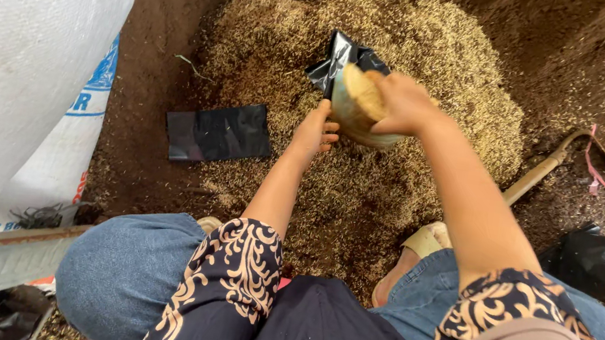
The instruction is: The person scoops grain from a large pile using a scoop and fills black plastic bags. They tie the bags and place them aside, repeating the process.
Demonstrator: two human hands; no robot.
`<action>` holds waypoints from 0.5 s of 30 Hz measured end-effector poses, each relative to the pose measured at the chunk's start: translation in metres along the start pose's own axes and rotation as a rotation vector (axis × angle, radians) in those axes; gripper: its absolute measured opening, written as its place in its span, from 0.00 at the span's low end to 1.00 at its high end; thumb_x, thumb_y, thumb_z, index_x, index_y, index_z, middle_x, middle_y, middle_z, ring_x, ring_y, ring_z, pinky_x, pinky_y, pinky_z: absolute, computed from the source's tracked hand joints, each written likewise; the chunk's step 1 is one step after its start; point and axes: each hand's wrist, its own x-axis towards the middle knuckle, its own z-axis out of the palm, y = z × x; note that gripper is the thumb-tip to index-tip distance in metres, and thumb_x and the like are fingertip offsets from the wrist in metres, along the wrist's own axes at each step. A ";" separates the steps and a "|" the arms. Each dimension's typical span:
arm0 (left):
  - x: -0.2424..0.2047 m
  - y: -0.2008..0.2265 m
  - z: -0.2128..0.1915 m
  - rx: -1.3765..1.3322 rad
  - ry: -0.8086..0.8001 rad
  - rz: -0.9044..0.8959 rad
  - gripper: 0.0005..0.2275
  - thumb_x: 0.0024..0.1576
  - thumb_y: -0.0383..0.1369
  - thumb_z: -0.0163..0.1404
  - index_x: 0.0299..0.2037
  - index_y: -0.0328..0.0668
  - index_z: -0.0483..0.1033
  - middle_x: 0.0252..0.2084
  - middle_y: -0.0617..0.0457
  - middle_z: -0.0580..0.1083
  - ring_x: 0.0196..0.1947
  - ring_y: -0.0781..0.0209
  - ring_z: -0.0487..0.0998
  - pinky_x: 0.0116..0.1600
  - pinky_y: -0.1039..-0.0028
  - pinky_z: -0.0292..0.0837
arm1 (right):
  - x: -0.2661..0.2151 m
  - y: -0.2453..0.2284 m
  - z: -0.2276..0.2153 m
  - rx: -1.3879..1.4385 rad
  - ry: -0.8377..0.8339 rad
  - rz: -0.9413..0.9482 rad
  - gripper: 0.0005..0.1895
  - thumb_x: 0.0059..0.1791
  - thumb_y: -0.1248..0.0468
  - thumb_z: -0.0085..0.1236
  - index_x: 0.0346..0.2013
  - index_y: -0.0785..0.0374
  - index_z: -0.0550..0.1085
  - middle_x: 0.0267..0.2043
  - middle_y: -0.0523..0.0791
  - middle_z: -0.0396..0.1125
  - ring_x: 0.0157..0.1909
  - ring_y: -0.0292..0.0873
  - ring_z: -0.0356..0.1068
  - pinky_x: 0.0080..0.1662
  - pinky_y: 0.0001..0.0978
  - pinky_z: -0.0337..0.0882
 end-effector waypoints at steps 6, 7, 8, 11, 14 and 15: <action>0.019 0.008 -0.009 0.054 0.176 0.037 0.32 0.58 0.57 0.47 0.58 0.33 0.65 0.45 0.46 0.69 0.37 0.59 0.70 0.36 0.70 0.68 | -0.048 0.056 -0.071 0.278 0.237 0.231 0.58 0.32 0.51 0.69 0.74 0.57 0.55 0.57 0.53 0.60 0.56 0.51 0.63 0.54 0.47 0.72; 0.017 0.009 -0.006 0.115 0.243 0.059 0.32 0.56 0.55 0.52 0.58 0.37 0.62 0.48 0.46 0.69 0.39 0.59 0.72 0.39 0.69 0.71 | -0.047 0.064 -0.068 0.260 0.259 0.316 0.61 0.32 0.50 0.70 0.75 0.56 0.53 0.59 0.53 0.59 0.58 0.53 0.61 0.56 0.50 0.70; 0.014 0.009 -0.002 0.177 0.311 0.081 0.32 0.53 0.54 0.56 0.58 0.41 0.59 0.51 0.45 0.69 0.42 0.58 0.73 0.42 0.68 0.73 | -0.045 0.070 -0.061 0.244 0.281 0.401 0.63 0.31 0.49 0.71 0.76 0.54 0.50 0.60 0.53 0.57 0.60 0.54 0.58 0.57 0.52 0.67; 0.003 0.012 0.012 0.554 0.428 0.317 0.37 0.48 0.45 0.66 0.60 0.37 0.56 0.60 0.39 0.59 0.49 0.50 0.70 0.52 0.63 0.68 | -0.025 0.081 -0.025 0.219 0.313 0.629 0.62 0.35 0.48 0.72 0.76 0.51 0.48 0.66 0.53 0.54 0.65 0.54 0.54 0.62 0.55 0.61; -0.004 0.011 0.026 1.050 0.523 0.783 0.36 0.45 0.40 0.69 0.59 0.43 0.57 0.60 0.39 0.58 0.60 0.41 0.64 0.61 0.53 0.60 | 0.009 0.061 0.040 0.192 0.290 0.725 0.45 0.52 0.50 0.55 0.78 0.61 0.47 0.64 0.55 0.58 0.61 0.54 0.59 0.59 0.51 0.64; -0.001 0.014 0.030 1.105 0.472 0.799 0.36 0.44 0.38 0.68 0.60 0.43 0.58 0.60 0.38 0.59 0.60 0.40 0.64 0.62 0.52 0.59 | 0.020 0.053 0.061 0.165 0.253 0.716 0.51 0.44 0.58 0.61 0.76 0.59 0.46 0.64 0.52 0.58 0.61 0.51 0.58 0.60 0.50 0.63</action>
